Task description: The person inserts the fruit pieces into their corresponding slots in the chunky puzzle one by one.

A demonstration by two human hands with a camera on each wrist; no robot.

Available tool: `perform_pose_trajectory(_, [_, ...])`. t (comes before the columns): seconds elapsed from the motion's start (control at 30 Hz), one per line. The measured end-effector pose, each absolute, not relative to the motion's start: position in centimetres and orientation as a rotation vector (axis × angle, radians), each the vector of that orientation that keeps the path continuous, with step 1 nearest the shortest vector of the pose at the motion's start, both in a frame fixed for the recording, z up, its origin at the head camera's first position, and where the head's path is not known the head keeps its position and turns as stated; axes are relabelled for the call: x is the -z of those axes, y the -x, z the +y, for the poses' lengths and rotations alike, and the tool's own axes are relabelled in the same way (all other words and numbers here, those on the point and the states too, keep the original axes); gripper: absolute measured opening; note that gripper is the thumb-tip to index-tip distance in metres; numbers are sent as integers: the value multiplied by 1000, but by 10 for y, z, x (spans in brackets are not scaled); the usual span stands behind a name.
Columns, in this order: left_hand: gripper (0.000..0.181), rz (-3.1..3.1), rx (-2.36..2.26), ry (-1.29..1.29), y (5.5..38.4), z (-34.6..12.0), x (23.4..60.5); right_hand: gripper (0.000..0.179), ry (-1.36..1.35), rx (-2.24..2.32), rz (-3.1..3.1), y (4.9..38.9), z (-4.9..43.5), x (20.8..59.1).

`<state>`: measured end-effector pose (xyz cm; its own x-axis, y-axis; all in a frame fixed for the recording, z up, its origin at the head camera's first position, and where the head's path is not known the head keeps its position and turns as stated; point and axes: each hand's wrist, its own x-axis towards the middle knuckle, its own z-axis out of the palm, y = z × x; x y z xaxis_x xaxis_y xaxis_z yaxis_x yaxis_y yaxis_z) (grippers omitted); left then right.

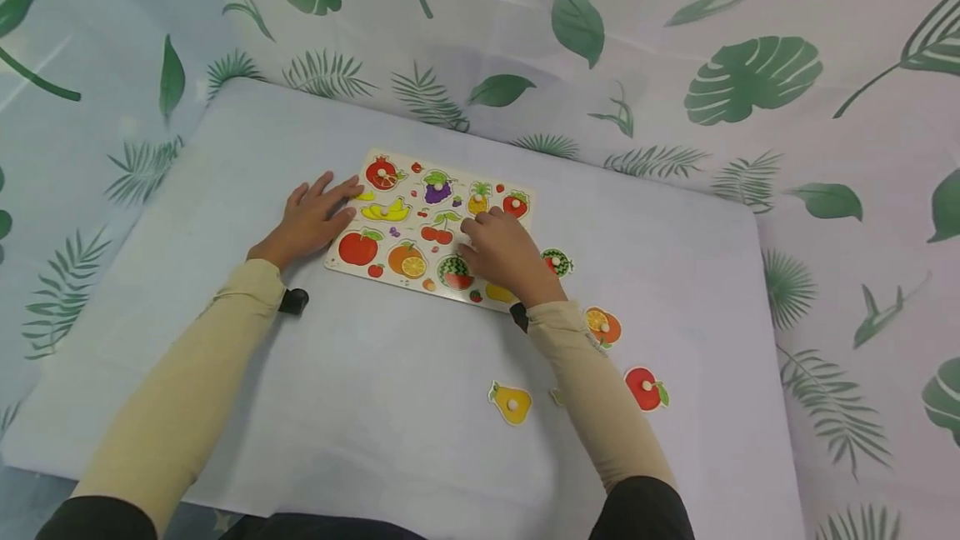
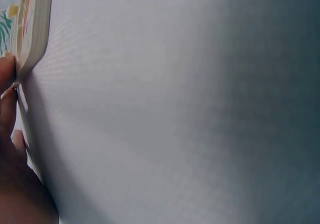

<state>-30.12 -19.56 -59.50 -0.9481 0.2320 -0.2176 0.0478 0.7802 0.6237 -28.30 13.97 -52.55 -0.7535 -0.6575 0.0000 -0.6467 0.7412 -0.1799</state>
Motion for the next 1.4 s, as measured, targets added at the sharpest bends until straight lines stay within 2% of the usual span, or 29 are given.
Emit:
perform_pose_trajectory(0.5, [59, 2681, -926, -222, 299, -197, 590, 28, 876, 329, 2950, 249, 196, 530])
perform_pose_trajectory(0.93, [59, 2683, -887, -196, 301, -193, 591, 27, 688, 365, 2993, 204, 247, 536])
perform_pose_trajectory(1.4, [57, 2696, -898, -214, 301, -193, 594, 27, 598, 367, 3038, 161, 276, 534])
